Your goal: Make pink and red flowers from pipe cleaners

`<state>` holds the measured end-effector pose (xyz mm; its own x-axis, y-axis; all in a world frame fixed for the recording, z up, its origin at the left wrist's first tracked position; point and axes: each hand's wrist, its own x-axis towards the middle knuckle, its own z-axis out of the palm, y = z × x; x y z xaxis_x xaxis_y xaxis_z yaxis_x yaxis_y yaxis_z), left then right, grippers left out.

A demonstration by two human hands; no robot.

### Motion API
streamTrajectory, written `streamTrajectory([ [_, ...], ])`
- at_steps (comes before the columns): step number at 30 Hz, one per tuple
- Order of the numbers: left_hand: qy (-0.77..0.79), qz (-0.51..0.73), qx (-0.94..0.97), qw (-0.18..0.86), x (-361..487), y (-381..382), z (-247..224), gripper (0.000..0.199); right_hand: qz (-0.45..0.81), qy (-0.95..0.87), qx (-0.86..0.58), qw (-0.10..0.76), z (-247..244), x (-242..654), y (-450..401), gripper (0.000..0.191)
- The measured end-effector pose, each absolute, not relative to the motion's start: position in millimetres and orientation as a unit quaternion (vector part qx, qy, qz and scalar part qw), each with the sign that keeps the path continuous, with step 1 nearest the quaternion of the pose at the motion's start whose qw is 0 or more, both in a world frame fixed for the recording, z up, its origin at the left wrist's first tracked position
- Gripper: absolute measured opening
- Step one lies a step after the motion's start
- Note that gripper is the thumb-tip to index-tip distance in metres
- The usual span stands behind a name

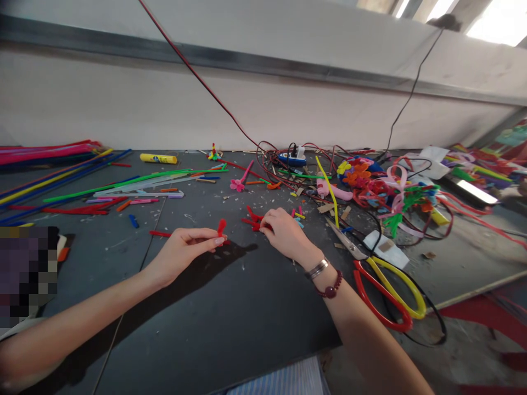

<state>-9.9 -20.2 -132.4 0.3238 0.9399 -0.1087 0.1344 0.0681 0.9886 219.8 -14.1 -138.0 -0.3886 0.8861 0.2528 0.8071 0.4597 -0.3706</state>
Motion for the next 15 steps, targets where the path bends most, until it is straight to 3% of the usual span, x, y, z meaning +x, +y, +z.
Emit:
streamTrajectory([
  [10,0.425,0.299,0.598,0.61,-8.3,-22.0,-138.2,0.019,0.245,-0.83,-0.369,0.339,-136.0,185.2,-36.8,0.007],
  [15,0.422,0.341,0.637,0.548,-9.6,-20.2,-139.2,0.015,0.334,-0.769,-0.383,0.387,-133.6,182.7,-38.0,0.006],
])
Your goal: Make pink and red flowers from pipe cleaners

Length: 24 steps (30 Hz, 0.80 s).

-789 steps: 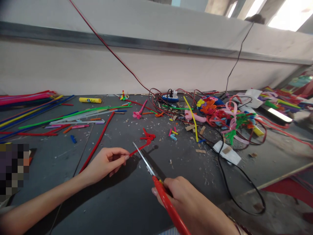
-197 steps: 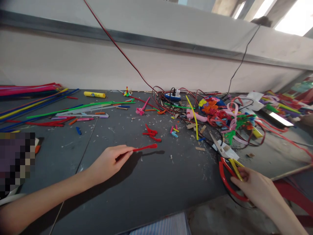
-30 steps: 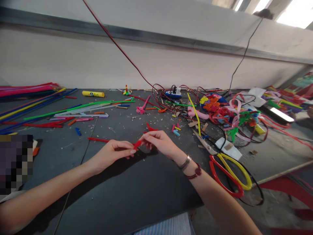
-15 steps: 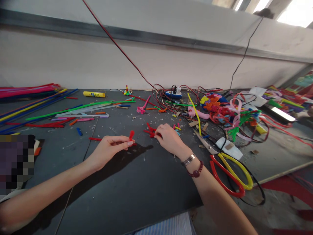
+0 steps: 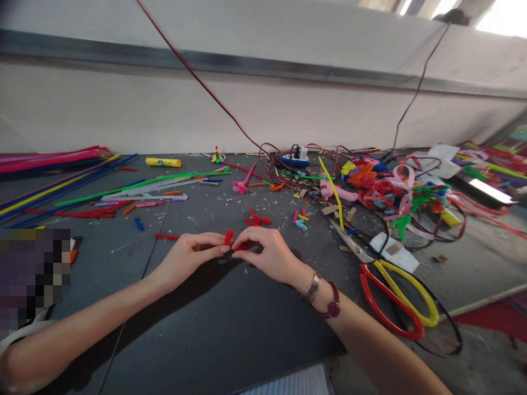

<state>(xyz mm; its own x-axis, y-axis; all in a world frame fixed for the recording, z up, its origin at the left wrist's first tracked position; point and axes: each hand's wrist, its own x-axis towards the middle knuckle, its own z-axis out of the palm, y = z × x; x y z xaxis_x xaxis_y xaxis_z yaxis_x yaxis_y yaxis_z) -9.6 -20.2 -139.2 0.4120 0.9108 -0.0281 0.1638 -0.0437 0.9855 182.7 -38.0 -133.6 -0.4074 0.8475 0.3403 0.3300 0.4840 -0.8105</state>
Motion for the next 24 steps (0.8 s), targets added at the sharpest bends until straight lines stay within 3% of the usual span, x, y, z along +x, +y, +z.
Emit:
streamTrajectory([
  [8,0.411,0.261,0.547,0.681,-7.6,-24.0,-135.0,0.017,0.352,-0.744,-0.371,0.431,-133.4,179.8,-39.9,0.006],
  [12,0.412,0.239,0.537,0.696,-6.6,-24.8,-135.7,0.016,0.339,-0.751,-0.373,0.426,-130.8,180.4,-38.5,0.005],
  [16,0.417,0.262,0.533,0.688,-6.1,-23.8,-136.8,0.014,0.218,-0.759,-0.441,0.427,-130.9,194.1,-26.6,0.008],
  [20,0.434,0.309,0.524,0.665,-6.2,-22.4,-137.5,0.016,0.058,-0.769,-0.534,0.346,-143.9,211.0,-14.0,0.01],
  [24,0.442,0.329,0.534,0.641,-6.3,-21.4,-137.9,0.019,0.038,-0.792,-0.544,0.275,-156.4,213.3,-10.8,0.014],
])
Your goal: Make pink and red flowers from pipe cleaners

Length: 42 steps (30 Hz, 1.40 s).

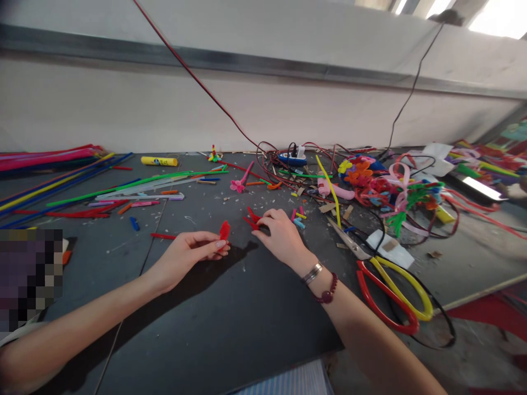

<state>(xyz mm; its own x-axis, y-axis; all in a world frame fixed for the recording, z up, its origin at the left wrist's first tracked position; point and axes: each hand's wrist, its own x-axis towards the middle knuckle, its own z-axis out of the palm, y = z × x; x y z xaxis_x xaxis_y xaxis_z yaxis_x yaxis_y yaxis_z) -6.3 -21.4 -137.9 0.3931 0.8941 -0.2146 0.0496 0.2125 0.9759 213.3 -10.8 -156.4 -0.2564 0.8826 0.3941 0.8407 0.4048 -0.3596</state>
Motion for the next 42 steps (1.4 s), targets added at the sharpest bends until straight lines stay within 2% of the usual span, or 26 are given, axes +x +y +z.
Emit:
streamTrajectory([
  [4,0.458,0.354,0.563,0.59,-7.2,-20.0,-138.3,0.022,0.043,-0.812,-0.522,0.259,-153.9,207.2,-14.5,0.017],
  [8,0.477,0.396,0.594,0.513,-8.1,-19.4,-136.5,0.022,0.067,-0.87,-0.429,0.236,-144.0,199.2,-25.6,0.021],
  [13,0.42,0.303,0.633,0.576,-7.7,-21.8,-135.4,0.018,0.076,-0.886,-0.375,0.263,-137.4,191.8,-35.5,0.021],
  [21,0.407,0.285,0.604,0.623,-7.6,-22.1,-137.0,0.016,0.117,-0.859,-0.376,0.326,-137.0,191.3,-35.3,0.018],
  [25,0.411,0.274,0.609,0.621,-6.9,-22.5,-137.4,0.015,0.03,-0.836,-0.443,0.323,-142.5,203.3,-23.2,0.018],
  [29,0.424,0.303,0.603,0.604,-6.0,-21.8,-137.2,0.013,-0.016,-0.783,-0.558,0.274,-153.4,220.2,-7.4,0.021],
  [32,0.43,0.33,0.591,0.598,-5.6,-21.6,-135.6,0.012,0.005,-0.783,-0.565,0.26,-156.8,224.1,-3.2,0.018],
  [38,0.436,0.385,0.591,0.559,-7.0,-19.9,-134.8,0.017,0.039,-0.776,-0.555,0.296,-153.2,219.2,-5.4,0.016],
  [42,0.461,0.396,0.614,0.505,-8.6,-19.2,-135.7,0.02,0.14,-0.782,-0.528,0.3,-149.3,212.2,-11.0,0.014],
])
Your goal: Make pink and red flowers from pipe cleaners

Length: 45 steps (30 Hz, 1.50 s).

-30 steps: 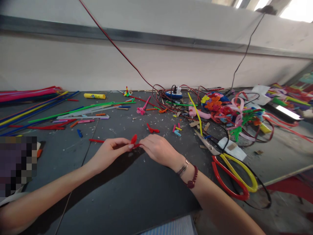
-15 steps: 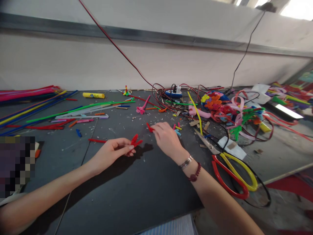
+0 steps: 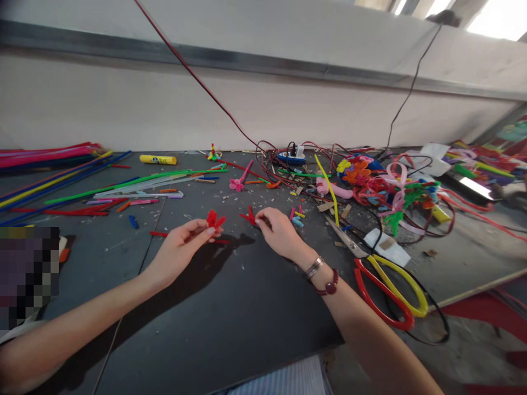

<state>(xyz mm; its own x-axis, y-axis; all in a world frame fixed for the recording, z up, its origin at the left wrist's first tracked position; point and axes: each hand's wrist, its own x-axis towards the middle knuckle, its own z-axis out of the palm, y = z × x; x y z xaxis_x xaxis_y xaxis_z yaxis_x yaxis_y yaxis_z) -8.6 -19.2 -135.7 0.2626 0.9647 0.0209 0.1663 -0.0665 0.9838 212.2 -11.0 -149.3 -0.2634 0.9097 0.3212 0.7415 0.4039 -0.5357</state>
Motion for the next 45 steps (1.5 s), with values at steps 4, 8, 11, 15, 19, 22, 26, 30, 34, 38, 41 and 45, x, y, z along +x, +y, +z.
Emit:
streamTrajectory([
  [4,0.457,0.408,0.637,0.468,-8.4,-21.4,-134.5,0.018,0.217,-0.798,-0.482,0.288,-142.6,200.0,-22.2,0.012],
  [8,0.437,0.398,0.658,0.467,-6.7,-24.9,-133.2,0.016,0.223,-0.825,-0.436,0.282,-139.4,190.4,-30.2,0.01],
  [11,0.416,0.339,0.673,0.509,-5.8,-26.9,-133.6,0.014,0.249,-0.826,-0.423,0.279,-139.0,187.0,-32.8,0.012],
  [15,0.4,0.298,0.657,0.565,-5.7,-26.9,-135.5,0.012,0.256,-0.823,-0.419,0.284,-139.9,188.6,-30.5,0.017],
  [19,0.417,0.331,0.618,0.579,-5.4,-23.9,-136.4,0.01,0.118,-0.8,-0.486,0.332,-148.8,198.2,-17.3,0.013],
  [22,0.425,0.349,0.577,0.604,-4.4,-22.3,-136.3,0.011,0.026,-0.782,-0.535,0.317,-158.4,204.1,-6.0,0.024],
  [26,0.423,0.361,0.527,0.642,-3.7,-22.1,-137.2,0.014,0.018,-0.792,-0.545,0.274,-162.0,204.3,0.3,0.021],
  [30,0.415,0.384,0.513,0.646,-5.3,-20.9,-139.0,0.021,0.039,-0.797,-0.528,0.29,-156.7,203.2,-2.1,0.02],
  [34,0.436,0.425,0.527,0.593,-7.9,-18.0,-137.0,0.022,0.093,-0.809,-0.486,0.318,-151.7,199.5,-11.9,0.019],
  [38,0.452,0.435,0.543,0.558,-8.8,-17.0,-133.0,0.022,0.143,-0.835,-0.411,0.338,-146.8,188.9,-25.1,0.019],
  [41,0.445,0.39,0.577,0.562,-7.8,-18.2,-133.2,0.024,0.151,-0.83,-0.378,0.381,-143.8,182.8,-31.0,0.016],
  [45,0.402,0.342,0.558,0.64,-5.6,-20.1,-136.6,0.021,0.144,-0.808,-0.383,0.424,-142.9,182.1,-32.5,0.013],
])
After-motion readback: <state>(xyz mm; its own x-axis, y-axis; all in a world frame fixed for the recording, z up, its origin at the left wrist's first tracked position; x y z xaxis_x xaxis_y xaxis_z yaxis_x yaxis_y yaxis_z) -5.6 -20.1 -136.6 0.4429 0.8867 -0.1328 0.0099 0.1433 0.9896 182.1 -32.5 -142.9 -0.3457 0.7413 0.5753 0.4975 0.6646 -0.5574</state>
